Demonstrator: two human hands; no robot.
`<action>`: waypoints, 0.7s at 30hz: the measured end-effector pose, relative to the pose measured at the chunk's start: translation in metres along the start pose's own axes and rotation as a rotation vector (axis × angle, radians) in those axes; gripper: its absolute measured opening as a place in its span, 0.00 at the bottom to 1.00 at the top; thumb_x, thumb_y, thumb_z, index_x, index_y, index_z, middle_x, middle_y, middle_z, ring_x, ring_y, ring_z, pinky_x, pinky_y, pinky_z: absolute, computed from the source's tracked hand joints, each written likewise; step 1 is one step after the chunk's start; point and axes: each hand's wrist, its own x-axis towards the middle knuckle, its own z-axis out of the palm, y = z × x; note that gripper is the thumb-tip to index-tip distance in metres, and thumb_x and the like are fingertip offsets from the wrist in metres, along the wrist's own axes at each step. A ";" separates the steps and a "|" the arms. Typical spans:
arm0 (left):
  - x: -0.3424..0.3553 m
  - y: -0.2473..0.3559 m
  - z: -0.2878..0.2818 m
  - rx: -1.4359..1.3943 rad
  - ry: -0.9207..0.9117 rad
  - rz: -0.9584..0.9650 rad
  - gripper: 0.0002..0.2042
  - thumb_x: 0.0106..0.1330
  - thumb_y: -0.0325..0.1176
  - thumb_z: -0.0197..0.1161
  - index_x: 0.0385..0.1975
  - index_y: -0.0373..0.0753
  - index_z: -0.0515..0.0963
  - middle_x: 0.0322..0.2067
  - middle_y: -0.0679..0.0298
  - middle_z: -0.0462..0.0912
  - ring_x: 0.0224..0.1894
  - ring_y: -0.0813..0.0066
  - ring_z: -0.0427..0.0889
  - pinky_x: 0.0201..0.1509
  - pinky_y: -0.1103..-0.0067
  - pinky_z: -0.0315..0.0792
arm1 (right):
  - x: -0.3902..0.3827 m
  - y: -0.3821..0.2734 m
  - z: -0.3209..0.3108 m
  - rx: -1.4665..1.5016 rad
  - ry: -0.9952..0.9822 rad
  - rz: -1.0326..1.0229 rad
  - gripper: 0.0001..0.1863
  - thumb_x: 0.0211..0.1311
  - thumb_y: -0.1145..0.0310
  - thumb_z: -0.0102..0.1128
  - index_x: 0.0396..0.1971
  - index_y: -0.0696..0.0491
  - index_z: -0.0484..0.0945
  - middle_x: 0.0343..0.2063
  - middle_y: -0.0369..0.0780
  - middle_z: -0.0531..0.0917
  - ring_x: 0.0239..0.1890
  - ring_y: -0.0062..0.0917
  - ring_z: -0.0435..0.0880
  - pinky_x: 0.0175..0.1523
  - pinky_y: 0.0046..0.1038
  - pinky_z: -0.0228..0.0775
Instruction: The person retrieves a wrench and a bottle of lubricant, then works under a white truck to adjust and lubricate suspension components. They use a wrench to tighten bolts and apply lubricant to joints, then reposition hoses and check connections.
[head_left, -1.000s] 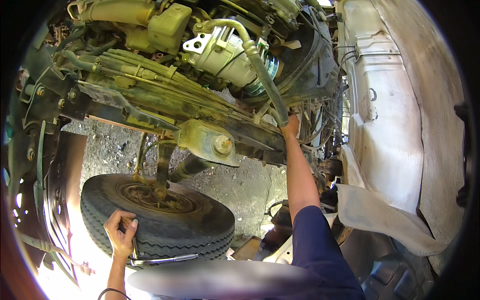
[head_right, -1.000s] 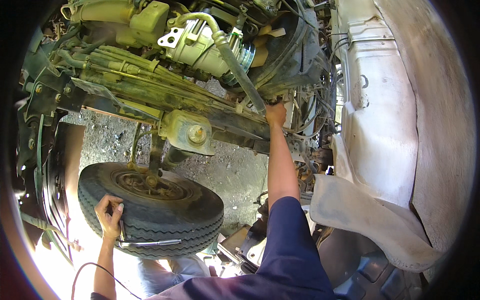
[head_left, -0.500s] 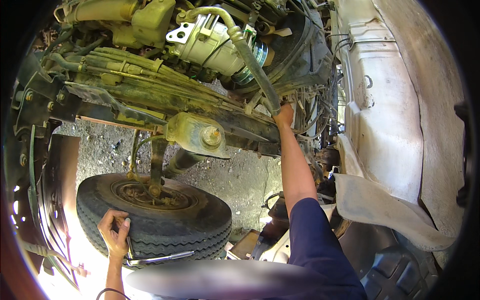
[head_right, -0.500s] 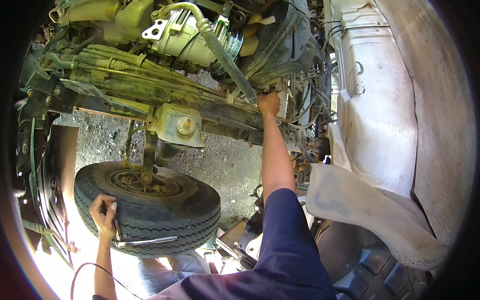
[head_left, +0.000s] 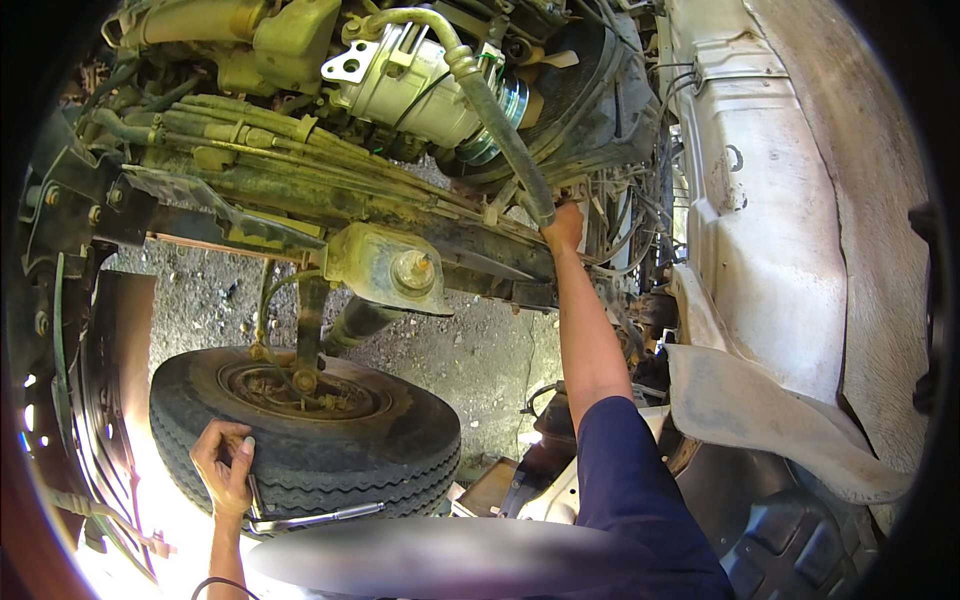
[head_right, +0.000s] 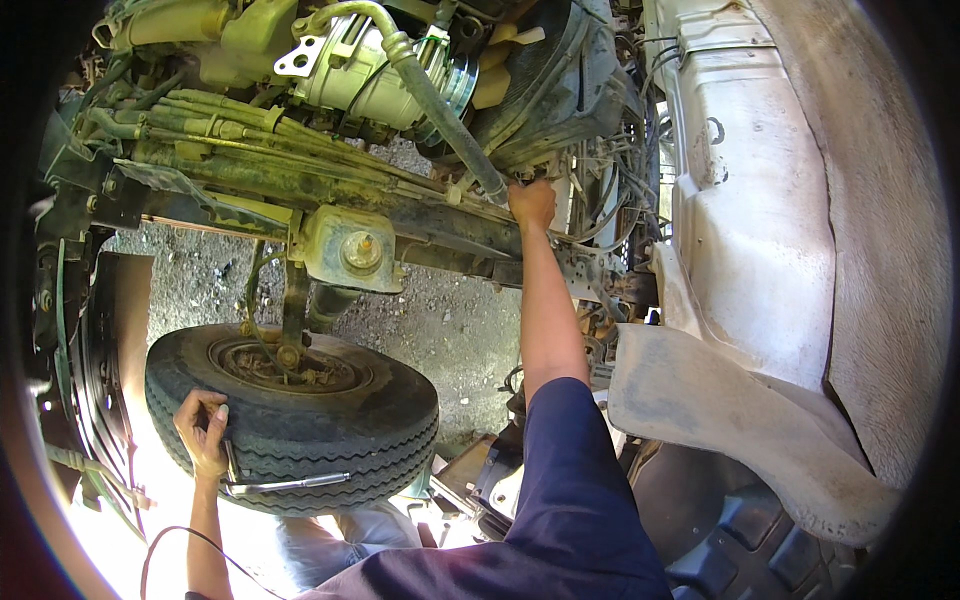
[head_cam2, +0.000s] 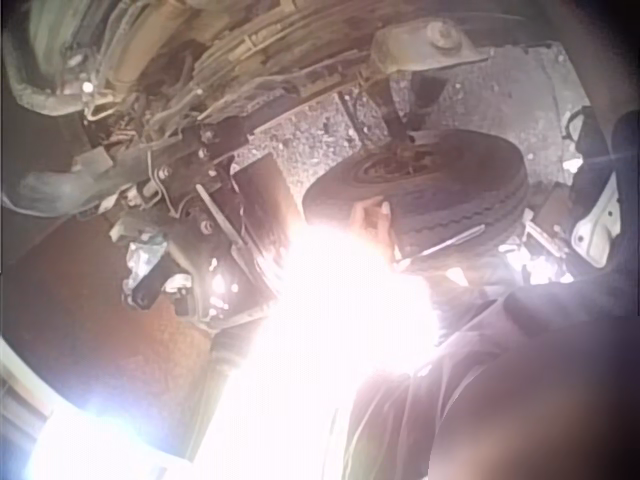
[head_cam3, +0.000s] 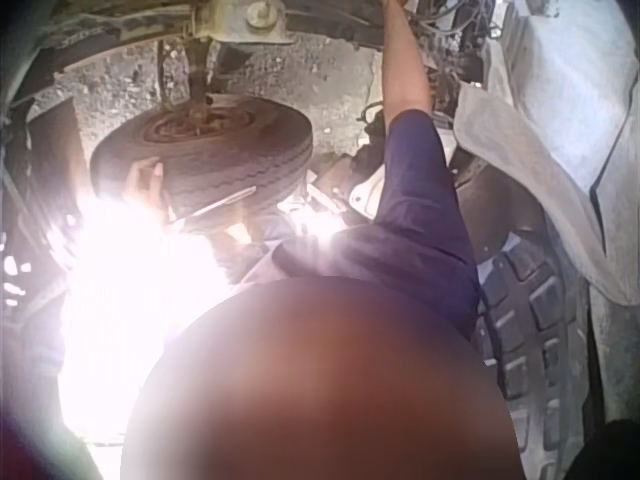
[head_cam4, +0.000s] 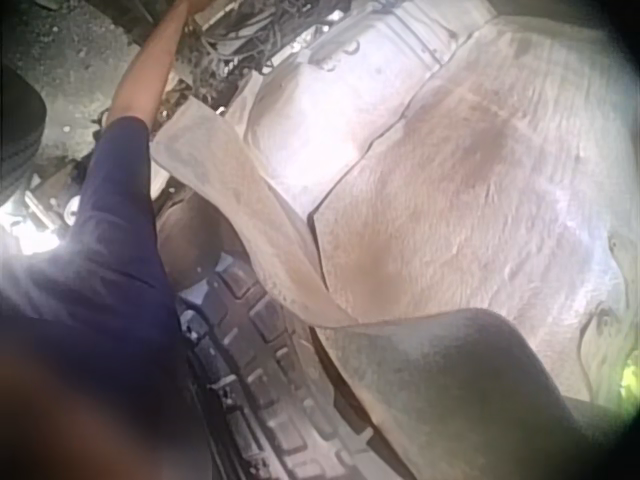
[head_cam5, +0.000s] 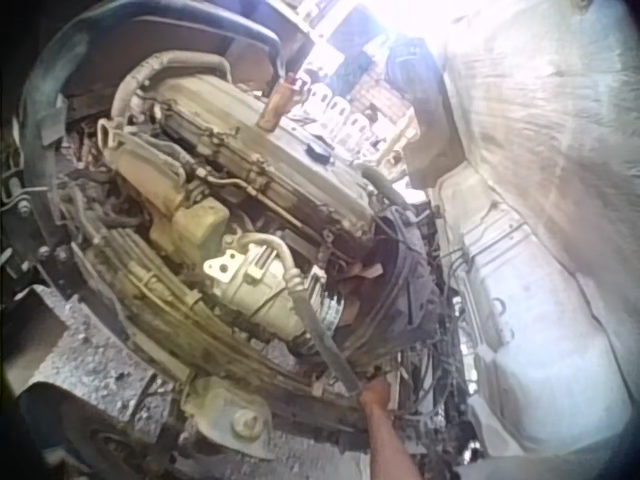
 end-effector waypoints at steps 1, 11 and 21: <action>-0.001 0.000 0.000 -0.008 0.001 -0.011 0.11 0.57 0.33 0.66 0.30 0.28 0.78 0.21 0.67 0.71 0.24 0.82 0.65 0.30 0.81 0.58 | 0.001 0.000 0.000 0.008 -0.001 -0.006 0.27 0.49 0.57 0.71 0.41 0.64 0.82 0.41 0.58 0.86 0.47 0.53 0.85 0.53 0.47 0.76; -0.001 -0.002 -0.001 0.014 0.003 -0.021 0.12 0.57 0.33 0.66 0.29 0.29 0.78 0.21 0.68 0.71 0.25 0.82 0.65 0.31 0.81 0.58 | 0.006 0.003 0.004 0.003 -0.026 0.018 0.25 0.49 0.56 0.72 0.38 0.63 0.84 0.42 0.57 0.86 0.48 0.53 0.85 0.53 0.46 0.77; -0.001 0.001 -0.001 0.011 -0.009 -0.034 0.12 0.56 0.33 0.65 0.29 0.29 0.77 0.22 0.67 0.71 0.25 0.81 0.65 0.31 0.81 0.58 | 0.006 0.006 0.007 0.023 -0.001 -0.020 0.23 0.47 0.58 0.73 0.34 0.64 0.84 0.39 0.57 0.86 0.45 0.53 0.86 0.50 0.47 0.77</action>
